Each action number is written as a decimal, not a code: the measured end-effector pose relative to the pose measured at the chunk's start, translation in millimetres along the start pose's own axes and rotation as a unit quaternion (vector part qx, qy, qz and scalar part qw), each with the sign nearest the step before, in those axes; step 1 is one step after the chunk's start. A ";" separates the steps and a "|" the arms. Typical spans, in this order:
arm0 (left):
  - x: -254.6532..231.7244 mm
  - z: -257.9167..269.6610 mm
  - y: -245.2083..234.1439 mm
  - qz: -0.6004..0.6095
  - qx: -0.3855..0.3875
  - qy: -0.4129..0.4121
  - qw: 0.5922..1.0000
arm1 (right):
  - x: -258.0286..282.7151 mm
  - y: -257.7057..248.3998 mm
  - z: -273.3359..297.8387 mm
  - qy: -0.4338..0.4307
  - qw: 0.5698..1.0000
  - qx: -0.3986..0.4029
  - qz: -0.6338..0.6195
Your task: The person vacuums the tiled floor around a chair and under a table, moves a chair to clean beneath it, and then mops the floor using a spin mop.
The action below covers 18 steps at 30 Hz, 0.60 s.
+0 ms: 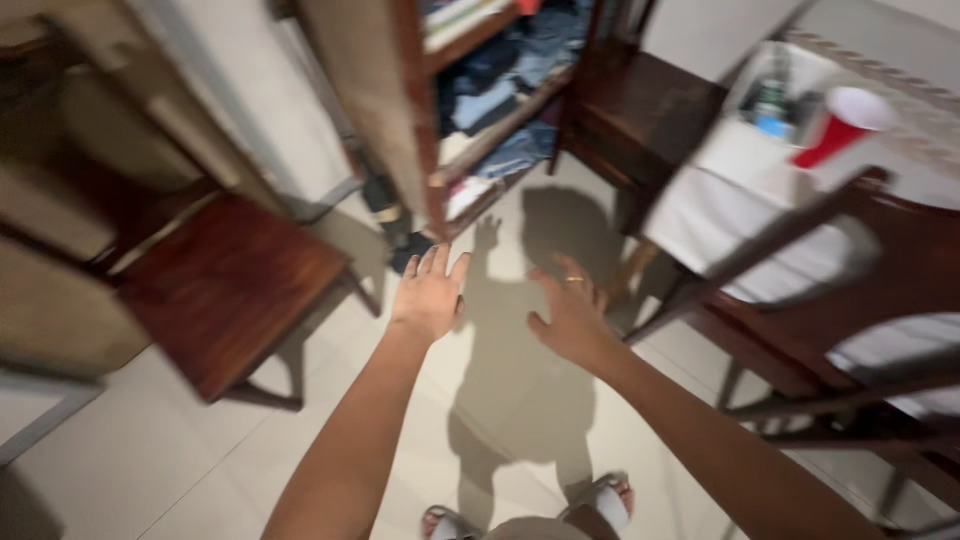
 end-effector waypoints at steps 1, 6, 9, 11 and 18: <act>32.3 18.0 -6.2 0.002 -0.005 -0.012 1.000 | 36.7 16.6 -9.4 -0.010 1.000 0.024 0.012; 181.9 93.0 -34.6 -0.011 -0.019 -0.086 0.996 | 187.0 78.5 -40.4 -0.086 0.991 0.078 0.060; 261.8 117.8 -53.1 -0.011 -0.017 -0.137 0.990 | 247.9 105.7 -68.9 -0.104 0.985 0.100 0.092; 307.6 130.4 -63.4 -0.001 -0.027 -0.166 0.986 | 276.2 124.7 -91.5 -0.114 0.982 0.111 0.102; 477.6 148.3 -104.3 0.022 -0.078 -0.209 0.975 | 415.0 166.1 -209.6 -0.181 0.976 0.074 0.094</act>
Point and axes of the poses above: each hand's wrist, its own z-axis away from the middle knuckle, its own y-axis out of the palm, x = y × z, the point moved 10 cm from there along -z, towards the middle knuckle, and after that the axes turned 12 degrees about z, right-handed, at the moved point
